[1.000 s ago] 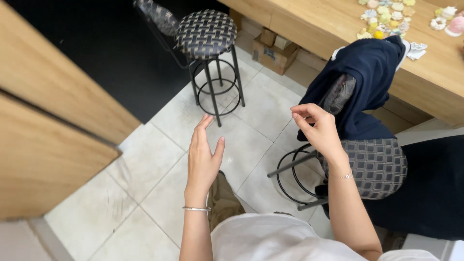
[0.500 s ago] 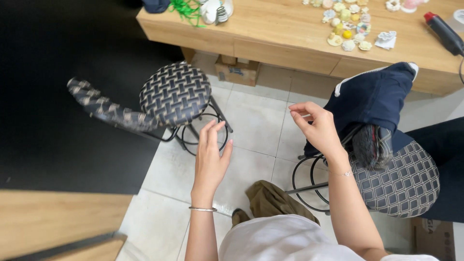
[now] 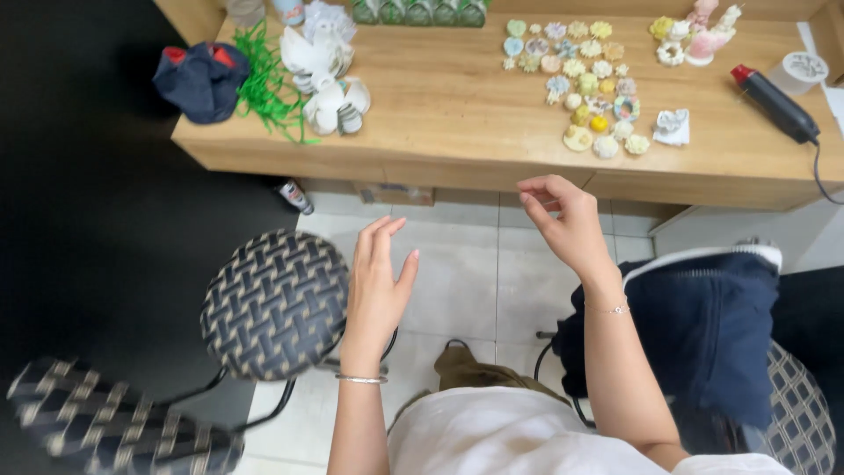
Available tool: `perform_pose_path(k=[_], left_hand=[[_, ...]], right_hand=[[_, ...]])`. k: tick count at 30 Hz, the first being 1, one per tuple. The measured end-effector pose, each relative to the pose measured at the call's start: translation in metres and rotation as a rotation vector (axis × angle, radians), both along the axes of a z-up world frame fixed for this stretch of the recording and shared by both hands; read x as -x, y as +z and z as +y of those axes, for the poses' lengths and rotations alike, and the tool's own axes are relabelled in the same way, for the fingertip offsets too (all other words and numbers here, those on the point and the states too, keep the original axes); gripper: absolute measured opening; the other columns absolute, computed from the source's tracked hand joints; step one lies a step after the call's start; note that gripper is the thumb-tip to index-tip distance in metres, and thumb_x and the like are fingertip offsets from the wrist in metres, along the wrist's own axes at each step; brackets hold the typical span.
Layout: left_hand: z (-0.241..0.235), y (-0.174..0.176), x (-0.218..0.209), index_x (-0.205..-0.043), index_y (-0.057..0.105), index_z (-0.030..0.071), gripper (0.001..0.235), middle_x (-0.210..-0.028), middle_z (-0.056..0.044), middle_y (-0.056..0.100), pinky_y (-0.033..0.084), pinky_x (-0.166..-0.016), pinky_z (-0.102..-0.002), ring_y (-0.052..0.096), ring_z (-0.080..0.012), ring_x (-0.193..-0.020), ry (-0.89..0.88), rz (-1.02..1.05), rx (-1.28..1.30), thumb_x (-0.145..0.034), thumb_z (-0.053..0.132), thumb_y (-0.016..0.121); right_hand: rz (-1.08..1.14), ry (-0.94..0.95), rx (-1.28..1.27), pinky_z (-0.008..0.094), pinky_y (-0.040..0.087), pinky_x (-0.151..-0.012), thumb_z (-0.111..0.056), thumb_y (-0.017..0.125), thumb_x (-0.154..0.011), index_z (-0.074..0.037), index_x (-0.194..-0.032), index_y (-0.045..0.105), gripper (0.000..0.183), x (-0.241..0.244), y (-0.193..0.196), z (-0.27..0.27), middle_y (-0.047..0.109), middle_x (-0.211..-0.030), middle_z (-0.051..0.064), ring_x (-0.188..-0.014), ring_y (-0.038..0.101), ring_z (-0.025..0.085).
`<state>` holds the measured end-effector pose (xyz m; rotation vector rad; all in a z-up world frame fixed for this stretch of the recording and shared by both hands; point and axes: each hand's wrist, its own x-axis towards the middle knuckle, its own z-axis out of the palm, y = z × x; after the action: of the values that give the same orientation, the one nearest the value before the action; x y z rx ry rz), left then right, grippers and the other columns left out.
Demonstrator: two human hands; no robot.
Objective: Placing small packaged candle gift boxes onto glass shelves in a display area.
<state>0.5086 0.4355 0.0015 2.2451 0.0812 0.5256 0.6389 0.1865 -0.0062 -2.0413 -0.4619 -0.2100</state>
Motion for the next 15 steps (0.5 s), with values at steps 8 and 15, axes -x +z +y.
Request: perform_pose_path(k=[8,15], left_hand=[[0.004,-0.008,-0.115,-0.133,0.057,0.006,0.043,-0.140,-0.019,0.053,0.046,-0.106,-0.046,0.053,-0.0393,-0.130,-0.132,0.049,0.042,-0.093,0.013,0.069],[0.022,-0.024,-0.216,-0.133,0.056,0.006,0.042,-0.141,-0.019,0.052,0.045,-0.107,-0.046,0.053,-0.0392,-0.132,-0.244,0.026,0.031,-0.094,0.014,0.069]], right_hand=[[0.112,-0.100,-0.019,0.029,0.058,-0.080,-0.009,0.069,-0.096,-0.002,-0.112,0.073,0.018,-0.082,-0.015,-0.005,0.077,-0.100,0.007,-0.089,0.072,0.014],[0.172,-0.205,-0.015,0.028,0.057,-0.078,-0.010,0.069,-0.097,-0.003,-0.112,0.073,0.017,-0.154,-0.021,0.001,0.076,-0.098,0.006,-0.091,0.071,0.012]])
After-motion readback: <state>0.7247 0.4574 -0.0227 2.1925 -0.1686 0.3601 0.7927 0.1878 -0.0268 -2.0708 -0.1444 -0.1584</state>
